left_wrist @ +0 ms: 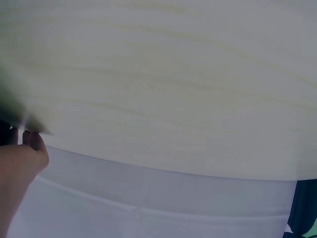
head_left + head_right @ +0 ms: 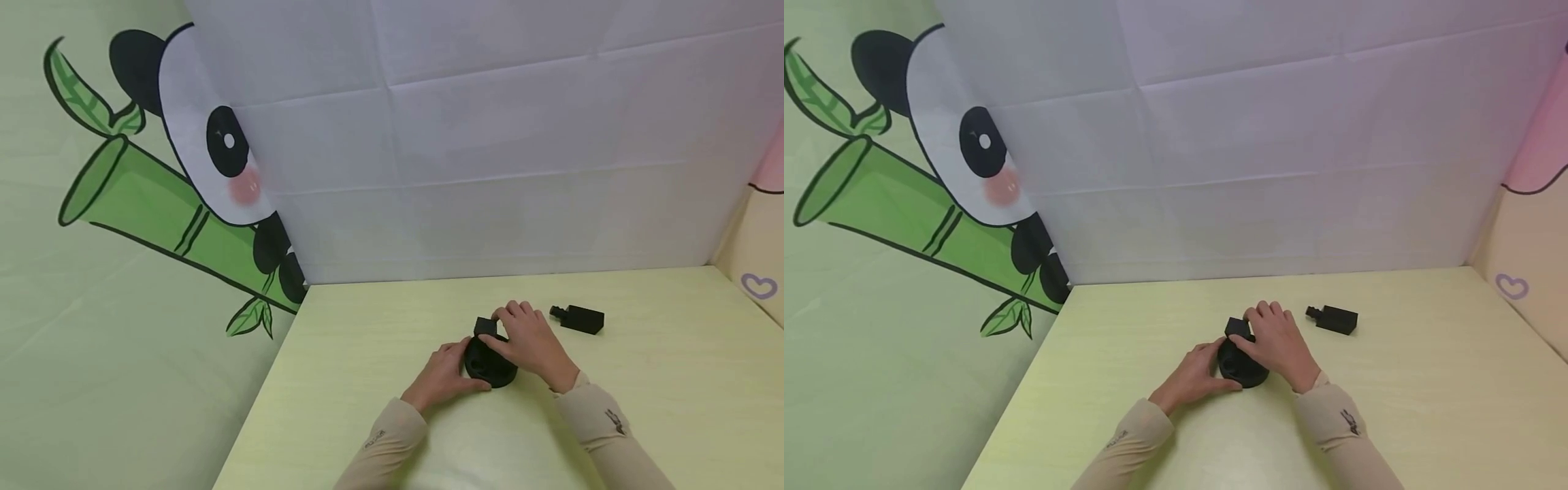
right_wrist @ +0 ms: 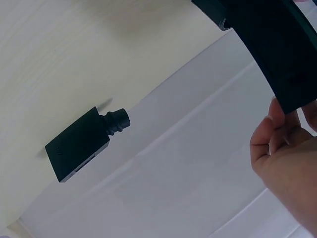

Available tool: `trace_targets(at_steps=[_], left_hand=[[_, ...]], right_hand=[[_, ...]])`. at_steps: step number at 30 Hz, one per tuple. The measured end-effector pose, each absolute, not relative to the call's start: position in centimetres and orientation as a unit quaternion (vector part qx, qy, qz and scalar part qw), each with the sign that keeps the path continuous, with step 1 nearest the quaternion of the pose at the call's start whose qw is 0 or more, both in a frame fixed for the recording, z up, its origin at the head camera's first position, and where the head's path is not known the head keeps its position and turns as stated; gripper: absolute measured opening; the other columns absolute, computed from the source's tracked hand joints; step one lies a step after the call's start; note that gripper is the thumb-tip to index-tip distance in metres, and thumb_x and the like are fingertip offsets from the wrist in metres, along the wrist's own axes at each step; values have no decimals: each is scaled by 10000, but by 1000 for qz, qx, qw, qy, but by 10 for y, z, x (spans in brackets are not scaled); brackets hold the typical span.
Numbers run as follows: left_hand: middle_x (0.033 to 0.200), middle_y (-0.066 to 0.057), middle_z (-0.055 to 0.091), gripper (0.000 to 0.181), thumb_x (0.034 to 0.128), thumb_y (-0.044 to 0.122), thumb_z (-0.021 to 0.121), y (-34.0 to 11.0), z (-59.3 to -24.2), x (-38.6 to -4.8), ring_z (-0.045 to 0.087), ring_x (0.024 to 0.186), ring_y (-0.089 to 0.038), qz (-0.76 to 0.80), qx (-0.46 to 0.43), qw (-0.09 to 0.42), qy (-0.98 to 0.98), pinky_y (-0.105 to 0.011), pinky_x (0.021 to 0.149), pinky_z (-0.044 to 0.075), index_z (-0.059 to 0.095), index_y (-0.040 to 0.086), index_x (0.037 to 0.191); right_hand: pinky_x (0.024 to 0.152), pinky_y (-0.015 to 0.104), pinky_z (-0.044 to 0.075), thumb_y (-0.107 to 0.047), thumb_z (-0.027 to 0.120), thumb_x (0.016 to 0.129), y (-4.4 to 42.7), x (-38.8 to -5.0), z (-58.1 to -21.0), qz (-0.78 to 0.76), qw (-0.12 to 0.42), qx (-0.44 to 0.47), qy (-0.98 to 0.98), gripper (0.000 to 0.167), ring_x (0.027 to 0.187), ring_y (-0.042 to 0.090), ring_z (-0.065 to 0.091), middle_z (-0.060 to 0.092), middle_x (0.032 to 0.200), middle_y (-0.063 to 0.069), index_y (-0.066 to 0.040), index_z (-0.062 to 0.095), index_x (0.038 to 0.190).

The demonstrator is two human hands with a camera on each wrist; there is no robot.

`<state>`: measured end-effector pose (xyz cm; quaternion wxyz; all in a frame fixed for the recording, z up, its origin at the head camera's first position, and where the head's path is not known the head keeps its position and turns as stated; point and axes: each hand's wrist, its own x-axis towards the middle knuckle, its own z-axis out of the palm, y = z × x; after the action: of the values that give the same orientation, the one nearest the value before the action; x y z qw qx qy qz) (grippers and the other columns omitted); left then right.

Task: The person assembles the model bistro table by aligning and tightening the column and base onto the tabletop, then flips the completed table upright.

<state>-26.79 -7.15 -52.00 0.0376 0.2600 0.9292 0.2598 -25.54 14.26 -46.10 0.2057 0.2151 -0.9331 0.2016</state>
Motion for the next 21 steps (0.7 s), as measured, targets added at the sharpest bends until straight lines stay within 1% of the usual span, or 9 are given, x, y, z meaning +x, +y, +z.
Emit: trace_targets(at_steps=[4, 7, 9, 11, 13, 14, 16, 19, 21], left_hand=[[1475, -36, 571, 979, 829, 590, 822, -72, -521, -269, 494, 1369, -276, 258, 266, 33, 928, -434, 1107, 423, 410, 134, 1593], [1475, -27, 571, 979, 831, 596, 817, -72, -522, -270, 493, 1368, -277, 260, 269, 32, 927, -438, 1106, 423, 405, 146, 1596], [1477, -23, 569, 979, 830, 603, 813, -72, -522, -270, 492, 1368, -276, 260, 268, 33, 927, -441, 1106, 422, 405, 151, 1597], [1470, -18, 574, 970, 830, 607, 811, -73, -522, -270, 495, 1364, -276, 259, 268, 32, 927, -445, 1105, 423, 410, 163, 1594], [1461, -10, 581, 954, 830, 607, 811, -72, -522, -270, 499, 1360, -276, 260, 268, 33, 927, -447, 1105, 421, 420, 181, 1588], [1457, -7, 584, 949, 830, 607, 811, -72, -522, -270, 500, 1359, -277, 260, 269, 33, 927, -449, 1104, 422, 421, 188, 1587], [1453, -3, 586, 942, 832, 602, 811, -72, -522, -270, 500, 1359, -279, 260, 271, 33, 926, -450, 1103, 423, 422, 195, 1587], [1457, 2, 584, 943, 835, 599, 811, -72, -522, -270, 498, 1361, -280, 260, 274, 33, 925, -453, 1103, 423, 421, 186, 1588], [1462, 1, 579, 948, 836, 598, 810, -72, -522, -270, 496, 1364, -280, 259, 274, 32, 926, -455, 1105, 421, 419, 175, 1589]], right_hand=[[758, 508, 461, -440, 782, 909, 141, -255, -460, 198, 202, 211, -936, 466, 905, 330, 548, 605, 971, 103, -13, 700, 1080], [768, 521, 463, -376, 763, 928, 139, -255, -459, 210, 191, 212, -935, 407, 927, 341, 552, 615, 998, 114, -17, 705, 1109], [773, 526, 466, -344, 761, 932, 138, -255, -458, 212, 191, 213, -934, 374, 942, 350, 554, 617, 1010, 120, -14, 705, 1099], [762, 514, 463, -373, 766, 932, 137, -255, -458, 206, 195, 209, -936, 383, 922, 344, 545, 607, 986, 111, -18, 701, 1060], [748, 499, 459, -430, 770, 922, 135, -255, -458, 198, 197, 200, -939, 445, 892, 332, 534, 592, 958, 101, -12, 696, 1056], [752, 500, 456, -451, 768, 919, 135, -255, -458, 197, 194, 196, -941, 477, 895, 335, 531, 592, 964, 106, -5, 694, 1072], [769, 509, 447, -459, 755, 928, 134, -256, -457, 202, 182, 194, -943, 521, 916, 343, 520, 594, 999, 123, 6, 688, 1151], [807, 537, 444, -393, 736, 956, 133, -257, -456, 216, 160, 208, -941, 543, 1004, 373, 514, 596, 1094, 157, 7, 645, 1311], [819, 548, 447, -337, 731, 967, 132, -259, -456, 222, 149, 221, -938, 525, 1038, 382, 509, 589, 1122, 161, -7, 624, 1361]])
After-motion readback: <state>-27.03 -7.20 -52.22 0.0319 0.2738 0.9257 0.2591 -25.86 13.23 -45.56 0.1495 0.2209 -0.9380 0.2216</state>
